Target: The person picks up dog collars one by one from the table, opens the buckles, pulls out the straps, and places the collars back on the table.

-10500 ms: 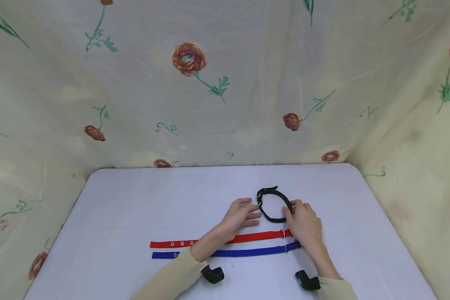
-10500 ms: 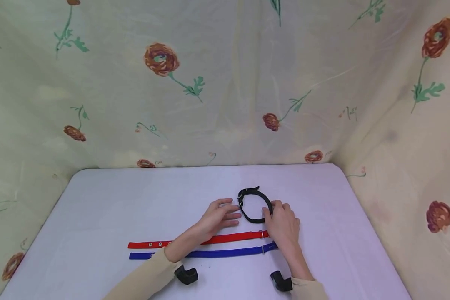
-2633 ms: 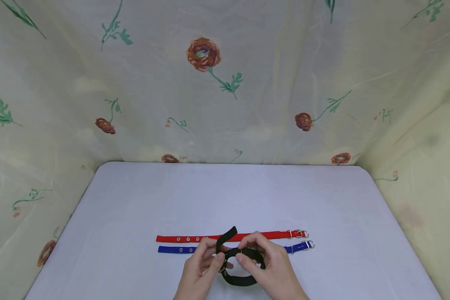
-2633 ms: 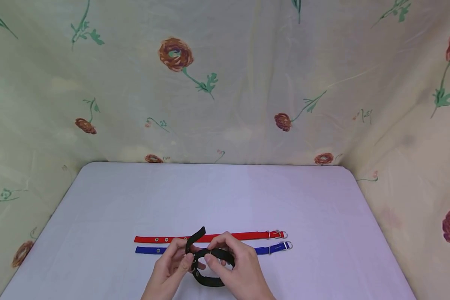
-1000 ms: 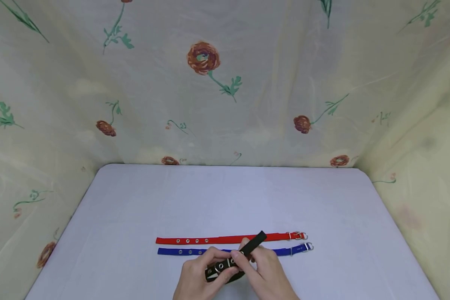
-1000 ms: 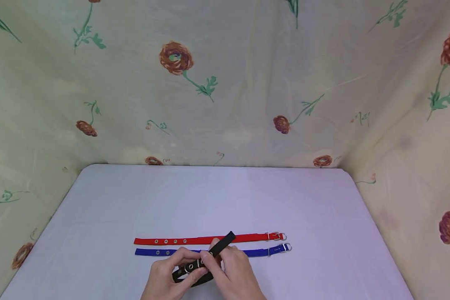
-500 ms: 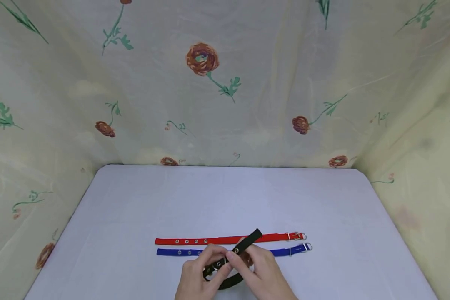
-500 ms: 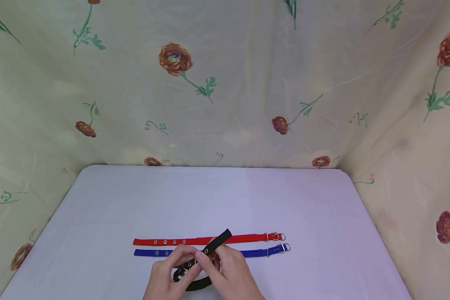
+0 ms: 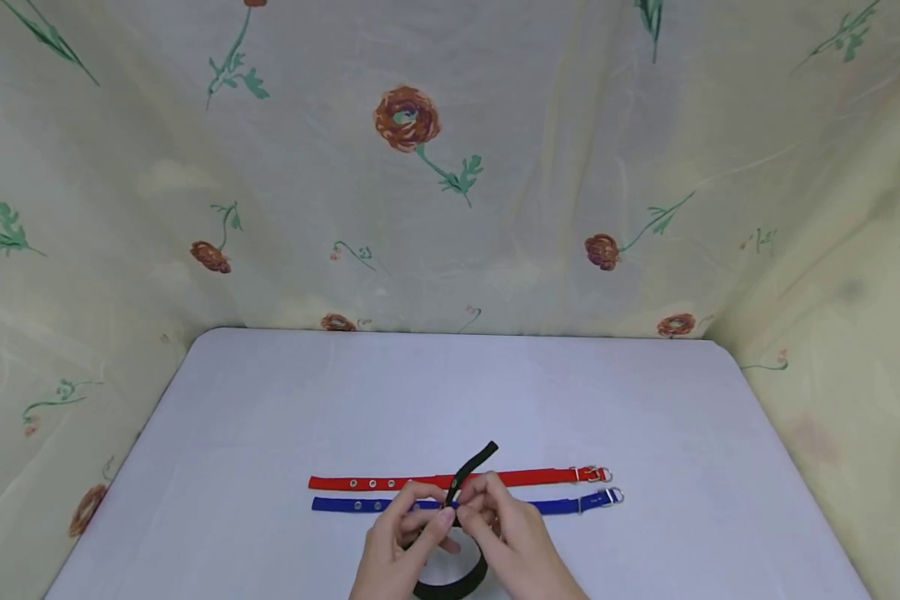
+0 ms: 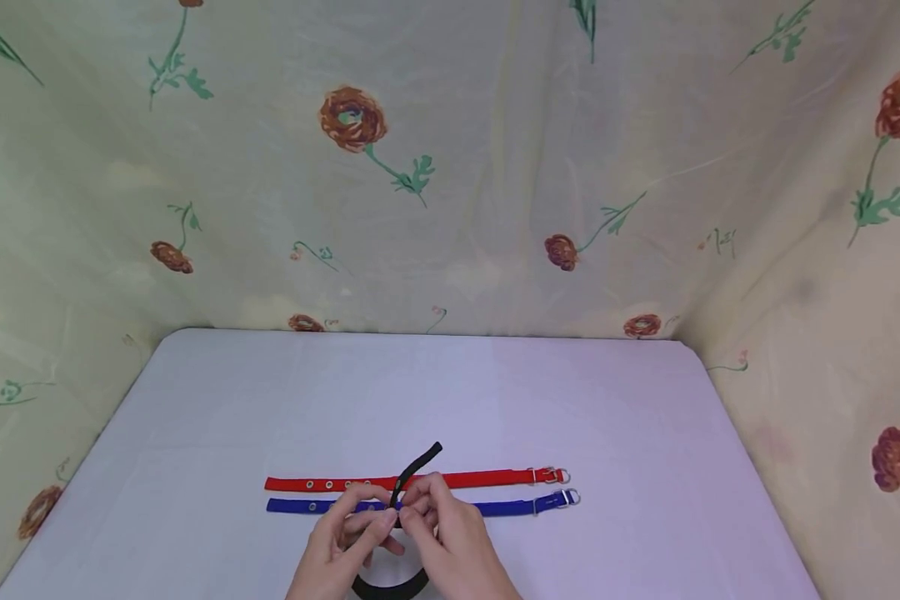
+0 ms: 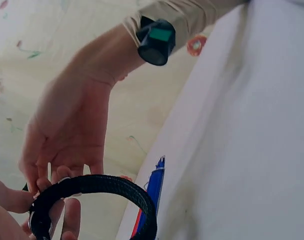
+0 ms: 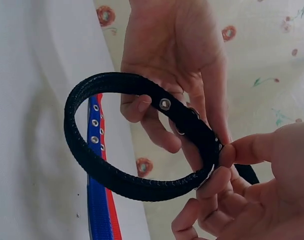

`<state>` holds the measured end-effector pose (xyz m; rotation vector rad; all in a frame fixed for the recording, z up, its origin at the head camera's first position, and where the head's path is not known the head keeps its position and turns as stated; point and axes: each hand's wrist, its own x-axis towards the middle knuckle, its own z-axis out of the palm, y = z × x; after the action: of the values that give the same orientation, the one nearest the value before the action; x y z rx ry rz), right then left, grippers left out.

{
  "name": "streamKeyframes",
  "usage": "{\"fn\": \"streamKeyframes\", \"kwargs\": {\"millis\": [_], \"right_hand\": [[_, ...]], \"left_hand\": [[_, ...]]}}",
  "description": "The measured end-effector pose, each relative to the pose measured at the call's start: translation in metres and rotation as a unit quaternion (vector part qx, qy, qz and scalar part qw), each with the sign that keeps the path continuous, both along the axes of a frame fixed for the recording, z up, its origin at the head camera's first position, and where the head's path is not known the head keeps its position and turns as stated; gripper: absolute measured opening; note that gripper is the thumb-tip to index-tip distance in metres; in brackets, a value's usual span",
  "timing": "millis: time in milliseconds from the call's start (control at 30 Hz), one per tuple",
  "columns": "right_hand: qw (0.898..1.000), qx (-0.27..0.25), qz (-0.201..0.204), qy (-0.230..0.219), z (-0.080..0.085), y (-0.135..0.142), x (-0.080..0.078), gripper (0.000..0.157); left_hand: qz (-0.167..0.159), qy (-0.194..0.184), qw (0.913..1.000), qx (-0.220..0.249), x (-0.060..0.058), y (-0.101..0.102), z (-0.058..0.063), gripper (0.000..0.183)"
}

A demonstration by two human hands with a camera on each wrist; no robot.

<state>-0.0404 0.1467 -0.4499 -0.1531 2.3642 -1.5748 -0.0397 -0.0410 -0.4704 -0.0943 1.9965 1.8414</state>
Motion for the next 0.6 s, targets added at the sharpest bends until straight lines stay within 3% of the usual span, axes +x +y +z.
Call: {"fn": "streamKeyframes", "kwargs": {"millis": [133,600], "right_hand": [[1.0,0.015,0.008,0.016,-0.001,-0.0004,-0.0005,0.02],[1.0,0.002,0.029,0.003,-0.0074,0.0045,-0.0044,0.018]], "left_hand": [[-0.007,-0.032,0.9995,0.002,-0.0018,0.0008,-0.0018,0.051],[-0.003,-0.048,0.9988,0.007,-0.0033,0.0,-0.0054,0.052]]}}
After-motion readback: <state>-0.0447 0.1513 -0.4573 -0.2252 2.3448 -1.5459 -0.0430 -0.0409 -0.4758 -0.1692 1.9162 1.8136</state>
